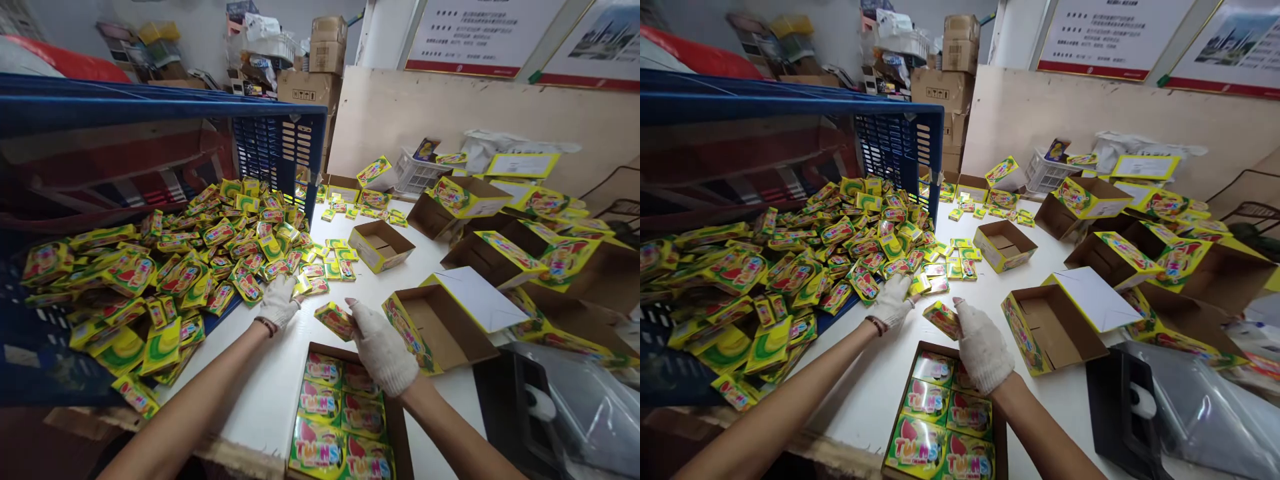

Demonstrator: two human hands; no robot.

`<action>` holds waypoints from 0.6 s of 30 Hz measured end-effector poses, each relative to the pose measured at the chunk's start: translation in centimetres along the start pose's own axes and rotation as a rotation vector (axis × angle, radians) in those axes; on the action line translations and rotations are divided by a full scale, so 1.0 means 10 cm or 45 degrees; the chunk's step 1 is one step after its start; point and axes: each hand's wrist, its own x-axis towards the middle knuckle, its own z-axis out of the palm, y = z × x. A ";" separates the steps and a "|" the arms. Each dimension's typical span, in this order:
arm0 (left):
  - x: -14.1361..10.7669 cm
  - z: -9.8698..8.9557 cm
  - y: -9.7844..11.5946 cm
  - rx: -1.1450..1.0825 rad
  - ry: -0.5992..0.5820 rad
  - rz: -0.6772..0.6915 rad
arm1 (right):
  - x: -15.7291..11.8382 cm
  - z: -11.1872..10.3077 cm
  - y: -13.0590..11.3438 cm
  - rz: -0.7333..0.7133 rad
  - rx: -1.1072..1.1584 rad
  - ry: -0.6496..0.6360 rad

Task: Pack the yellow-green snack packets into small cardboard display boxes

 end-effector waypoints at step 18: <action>-1.02 -0.28 0.47 -0.623 -0.203 0.043 | -0.44 -0.25 -0.15 -0.253 0.150 -0.510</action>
